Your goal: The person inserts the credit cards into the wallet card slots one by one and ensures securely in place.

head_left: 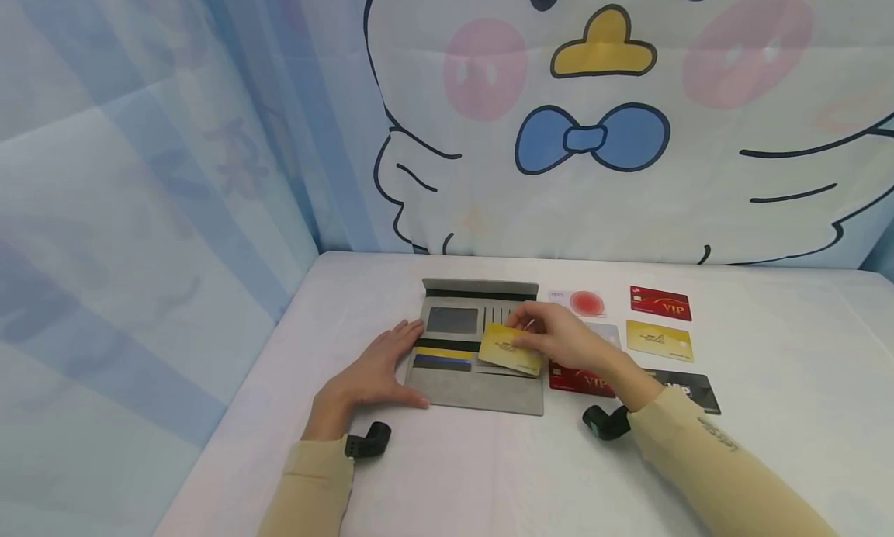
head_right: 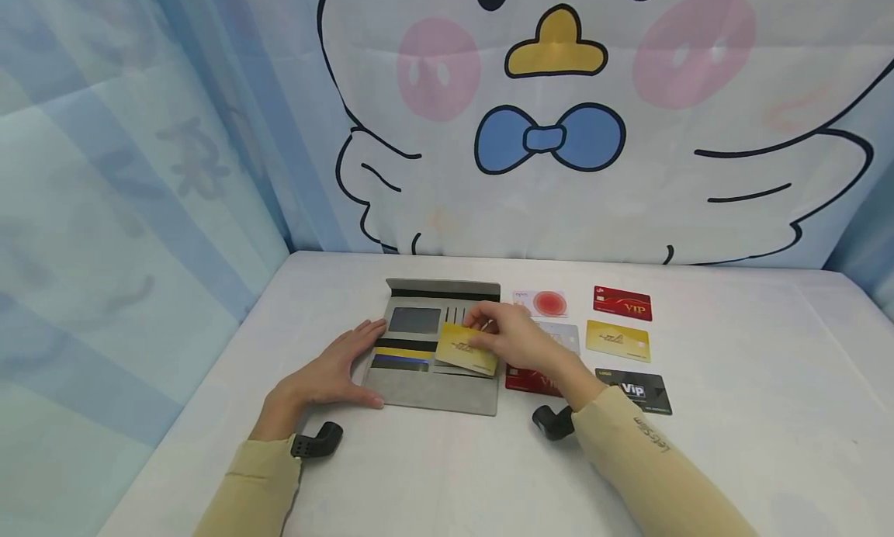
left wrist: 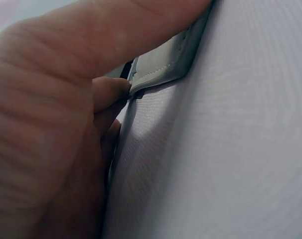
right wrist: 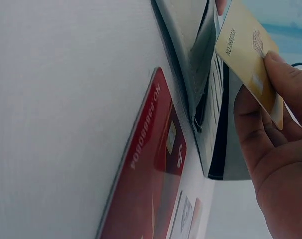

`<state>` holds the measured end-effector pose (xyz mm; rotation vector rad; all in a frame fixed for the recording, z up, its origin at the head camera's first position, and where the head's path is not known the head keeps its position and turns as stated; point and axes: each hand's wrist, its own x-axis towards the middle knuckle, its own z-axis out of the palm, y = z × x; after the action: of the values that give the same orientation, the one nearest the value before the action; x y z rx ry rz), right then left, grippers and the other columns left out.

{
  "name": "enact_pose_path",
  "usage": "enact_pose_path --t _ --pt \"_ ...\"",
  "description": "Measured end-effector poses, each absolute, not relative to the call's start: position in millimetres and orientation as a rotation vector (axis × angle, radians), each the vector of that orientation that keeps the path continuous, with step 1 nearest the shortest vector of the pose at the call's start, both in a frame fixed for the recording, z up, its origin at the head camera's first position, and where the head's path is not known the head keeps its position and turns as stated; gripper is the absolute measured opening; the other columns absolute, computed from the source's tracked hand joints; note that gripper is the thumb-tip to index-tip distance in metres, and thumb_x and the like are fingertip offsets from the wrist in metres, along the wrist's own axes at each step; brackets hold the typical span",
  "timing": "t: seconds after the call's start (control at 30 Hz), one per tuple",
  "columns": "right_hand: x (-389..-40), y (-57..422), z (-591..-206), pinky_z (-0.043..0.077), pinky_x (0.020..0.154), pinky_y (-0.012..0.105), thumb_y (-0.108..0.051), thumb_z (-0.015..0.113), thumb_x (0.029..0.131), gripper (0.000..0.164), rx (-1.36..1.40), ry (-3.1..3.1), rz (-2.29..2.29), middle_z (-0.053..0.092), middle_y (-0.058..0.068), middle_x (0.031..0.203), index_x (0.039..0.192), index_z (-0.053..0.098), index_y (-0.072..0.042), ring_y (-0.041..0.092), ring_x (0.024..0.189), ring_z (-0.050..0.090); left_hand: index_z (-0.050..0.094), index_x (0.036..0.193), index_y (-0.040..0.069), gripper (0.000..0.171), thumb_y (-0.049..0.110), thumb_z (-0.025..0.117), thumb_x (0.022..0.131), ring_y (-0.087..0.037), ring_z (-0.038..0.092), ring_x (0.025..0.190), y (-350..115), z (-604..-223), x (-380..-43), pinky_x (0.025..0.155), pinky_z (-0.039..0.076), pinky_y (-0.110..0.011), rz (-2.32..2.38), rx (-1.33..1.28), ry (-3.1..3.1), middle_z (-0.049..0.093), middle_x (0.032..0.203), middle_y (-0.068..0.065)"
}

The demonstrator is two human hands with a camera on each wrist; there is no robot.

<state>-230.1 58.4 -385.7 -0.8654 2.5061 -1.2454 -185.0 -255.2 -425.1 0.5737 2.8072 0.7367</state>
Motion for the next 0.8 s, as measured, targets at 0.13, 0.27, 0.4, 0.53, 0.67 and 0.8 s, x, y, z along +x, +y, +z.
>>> enact_pose_path --t 0.13,0.27,0.4,0.53,0.67,0.8 --pt "-231 55 -388 0.052 0.076 0.029 -0.012 0.069 0.086 0.019 -0.885 2.516 -1.222 0.060 0.000 0.097 0.104 0.061 -0.014 0.018 0.084 0.057 0.021 0.150 0.015 0.117 0.065 0.075 0.059 -0.015 0.004 0.141 -255 -425 -185 0.113 0.006 -0.038 0.730 0.565 2.805 0.016 0.154 0.003" --pt "-232 52 -391 0.052 0.074 0.028 -0.012 0.069 0.086 0.019 -0.886 2.525 -1.201 0.060 -0.001 0.095 0.102 0.061 -0.015 0.018 0.083 0.057 0.020 0.150 0.016 0.118 0.065 0.075 0.058 -0.014 0.003 0.141 -254 -424 -185 0.113 0.006 -0.038 0.721 0.547 2.802 0.015 0.155 0.004" --pt "-232 51 -393 0.051 0.073 0.029 -0.011 0.068 0.086 0.017 -0.859 2.514 -1.181 0.059 -0.001 0.093 0.101 0.061 -0.015 0.018 0.083 0.055 0.021 0.150 0.016 0.118 0.065 0.075 0.058 -0.015 0.004 0.141 -254 -423 -185 0.113 0.006 -0.038 0.721 0.551 2.804 0.015 0.155 0.004" --pt "-231 50 -396 0.050 0.075 0.030 -0.011 0.068 0.086 0.017 -0.848 2.514 -1.141 0.058 -0.001 0.092 0.100 0.061 -0.016 0.018 0.084 0.054 0.021 0.150 0.015 0.117 0.064 0.076 0.059 -0.014 0.004 0.141 -253 -423 -186 0.113 0.006 -0.037 0.716 0.557 2.805 0.015 0.154 0.004" --pt "-230 47 -398 0.050 0.076 0.030 -0.010 0.068 0.085 0.016 -0.871 2.528 -1.100 0.059 -0.002 0.091 0.099 0.062 -0.015 0.017 0.083 0.054 0.021 0.150 0.016 0.117 0.064 0.076 0.058 -0.014 0.004 0.141 -254 -423 -186 0.113 0.006 -0.037 0.715 0.545 2.802 0.015 0.155 0.004" --pt "-229 43 -399 0.049 0.075 0.031 -0.006 0.069 0.083 0.015 -0.920 2.551 -1.079 0.060 -0.003 0.088 0.096 0.063 -0.013 0.015 0.080 0.054 0.021 0.150 0.016 0.117 0.064 0.076 0.059 -0.014 0.004 0.141 -254 -424 -185 0.113 0.006 -0.038 0.719 0.543 2.802 0.015 0.154 0.004"
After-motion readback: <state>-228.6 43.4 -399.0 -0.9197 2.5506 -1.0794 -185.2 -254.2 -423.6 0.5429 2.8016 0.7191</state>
